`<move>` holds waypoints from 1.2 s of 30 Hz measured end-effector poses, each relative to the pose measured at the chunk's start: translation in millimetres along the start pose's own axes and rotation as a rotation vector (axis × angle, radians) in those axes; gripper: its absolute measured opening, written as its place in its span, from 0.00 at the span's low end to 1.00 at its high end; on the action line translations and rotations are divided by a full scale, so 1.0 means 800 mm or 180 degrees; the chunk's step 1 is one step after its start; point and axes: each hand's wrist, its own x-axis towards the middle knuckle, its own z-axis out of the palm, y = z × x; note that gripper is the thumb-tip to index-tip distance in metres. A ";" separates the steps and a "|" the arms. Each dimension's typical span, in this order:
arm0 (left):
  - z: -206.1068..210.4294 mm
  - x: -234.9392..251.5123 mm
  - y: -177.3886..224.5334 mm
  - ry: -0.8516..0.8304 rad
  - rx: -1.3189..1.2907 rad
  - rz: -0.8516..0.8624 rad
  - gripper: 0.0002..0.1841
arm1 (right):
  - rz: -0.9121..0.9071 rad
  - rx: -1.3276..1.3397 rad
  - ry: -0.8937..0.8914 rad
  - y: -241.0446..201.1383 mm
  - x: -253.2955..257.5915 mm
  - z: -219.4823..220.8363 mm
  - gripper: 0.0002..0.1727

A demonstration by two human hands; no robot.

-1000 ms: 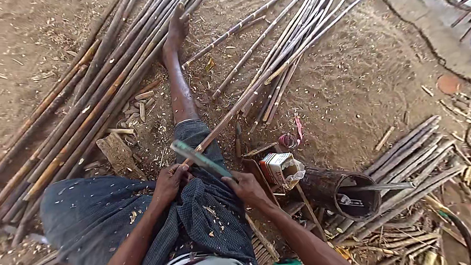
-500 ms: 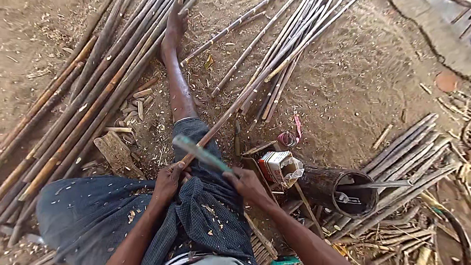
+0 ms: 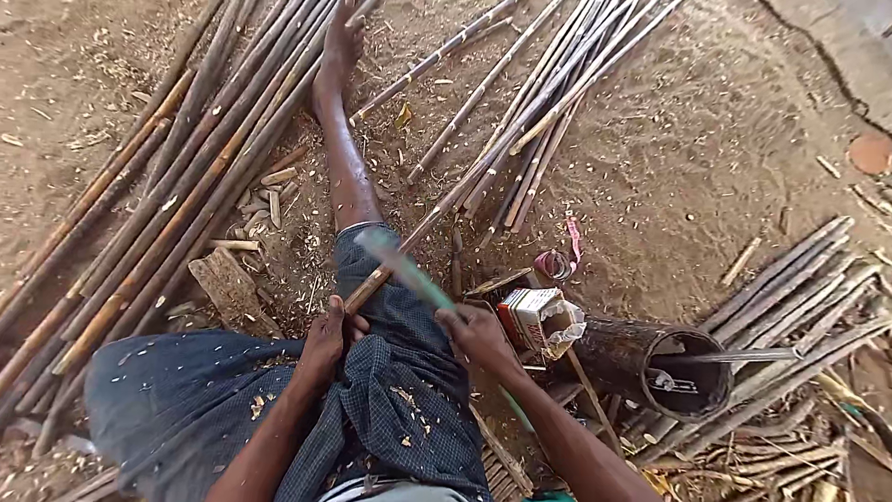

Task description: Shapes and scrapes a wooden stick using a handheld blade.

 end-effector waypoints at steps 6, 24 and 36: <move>-0.004 0.001 -0.002 -0.0058 -0.0085 0.0076 0.37 | -0.0525 -0.0724 -0.0345 -0.008 -0.015 0.018 0.25; -0.018 0.013 0.002 0.0365 0.0474 0.0639 0.07 | -0.0165 -0.0101 0.0174 -0.002 0.023 0.005 0.29; -0.021 0.015 -0.002 0.0274 0.0413 0.0746 0.10 | 0.0106 0.0055 0.0121 -0.003 0.035 -0.015 0.28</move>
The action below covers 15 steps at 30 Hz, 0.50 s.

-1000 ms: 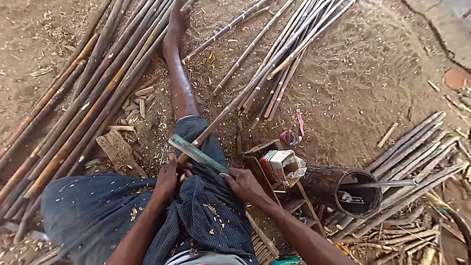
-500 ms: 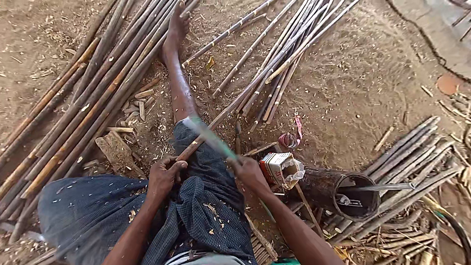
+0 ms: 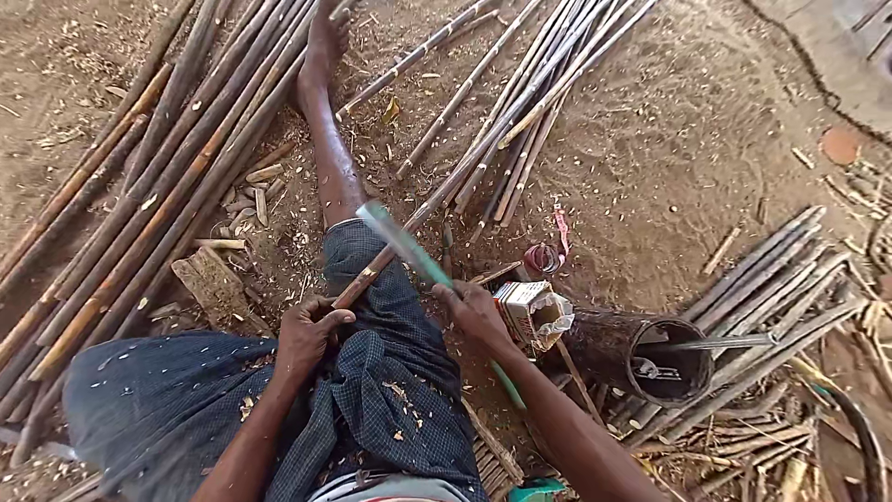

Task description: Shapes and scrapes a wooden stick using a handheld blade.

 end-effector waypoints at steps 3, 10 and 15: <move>-0.001 -0.003 0.000 0.0010 0.0070 0.0036 0.10 | -0.0221 -0.0001 -0.0201 -0.003 -0.016 0.016 0.26; 0.000 -0.004 0.005 -0.0084 0.0076 -0.0106 0.05 | -0.0079 0.0109 0.0048 0.005 -0.008 0.015 0.29; 0.005 -0.001 0.001 -0.0101 -0.0005 -0.0253 0.07 | -0.0054 -0.0097 0.0049 0.004 -0.007 0.010 0.29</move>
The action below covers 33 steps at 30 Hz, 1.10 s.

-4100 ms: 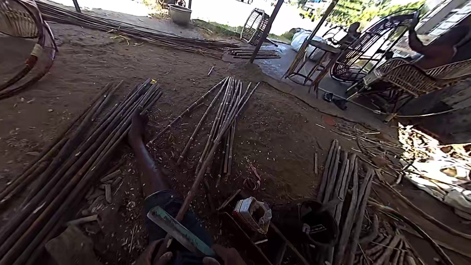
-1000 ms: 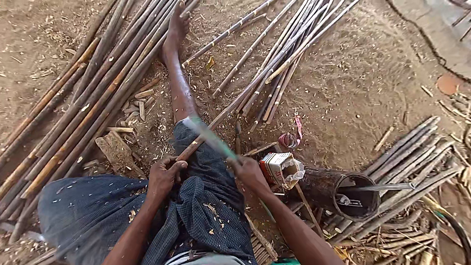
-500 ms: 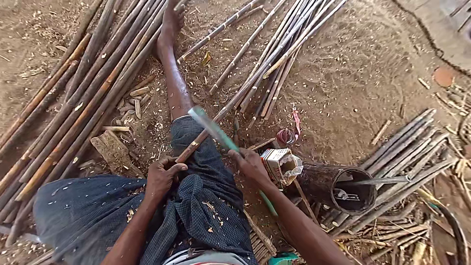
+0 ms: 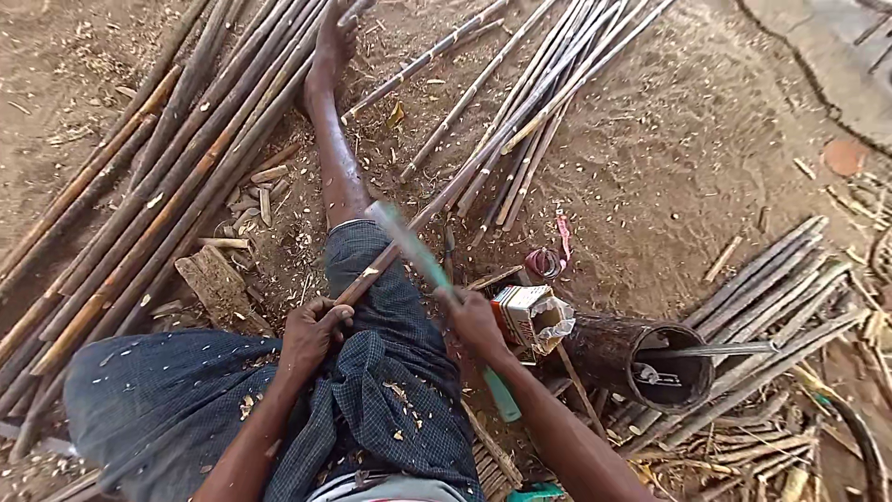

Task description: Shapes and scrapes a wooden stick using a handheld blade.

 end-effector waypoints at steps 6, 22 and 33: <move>-0.004 -0.007 -0.002 -0.0076 -0.0004 -0.0051 0.10 | -0.0056 -0.0051 -0.0185 -0.003 -0.013 0.001 0.26; 0.000 0.001 -0.008 -0.0048 0.0314 0.0241 0.14 | 0.0089 0.0189 0.0035 0.009 -0.003 -0.006 0.30; 0.004 -0.005 -0.004 -0.0055 0.0123 0.0094 0.21 | -0.0490 -0.0397 -0.0391 -0.003 -0.027 0.008 0.25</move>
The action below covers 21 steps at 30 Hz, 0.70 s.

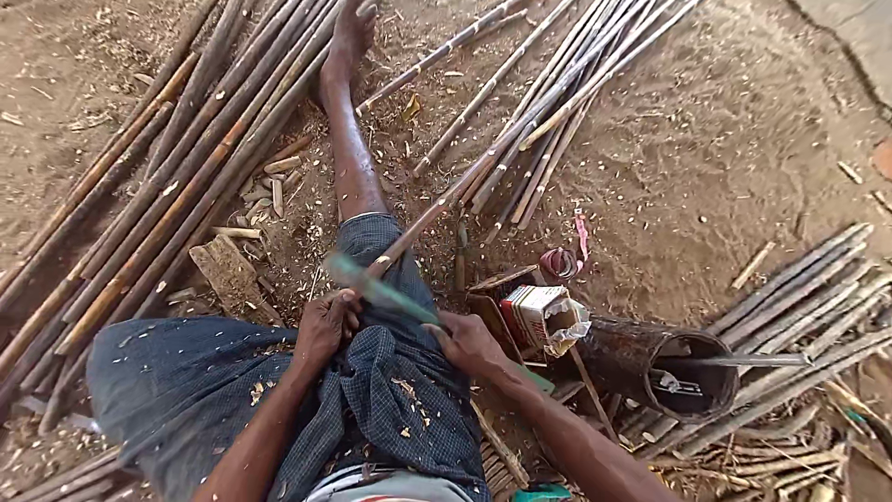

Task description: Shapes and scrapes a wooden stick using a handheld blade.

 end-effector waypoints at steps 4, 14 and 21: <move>0.003 0.008 -0.003 -0.0010 -0.0165 -0.0116 0.23 | 0.0622 0.0639 0.0559 0.021 0.026 -0.015 0.32; 0.008 0.004 0.003 0.0034 -0.0502 -0.0378 0.29 | 0.0021 -0.0092 0.0065 -0.002 0.007 0.005 0.26; 0.017 0.004 0.008 0.0089 -0.0877 -0.0539 0.31 | 0.0072 -0.0133 0.0062 -0.007 0.005 0.005 0.27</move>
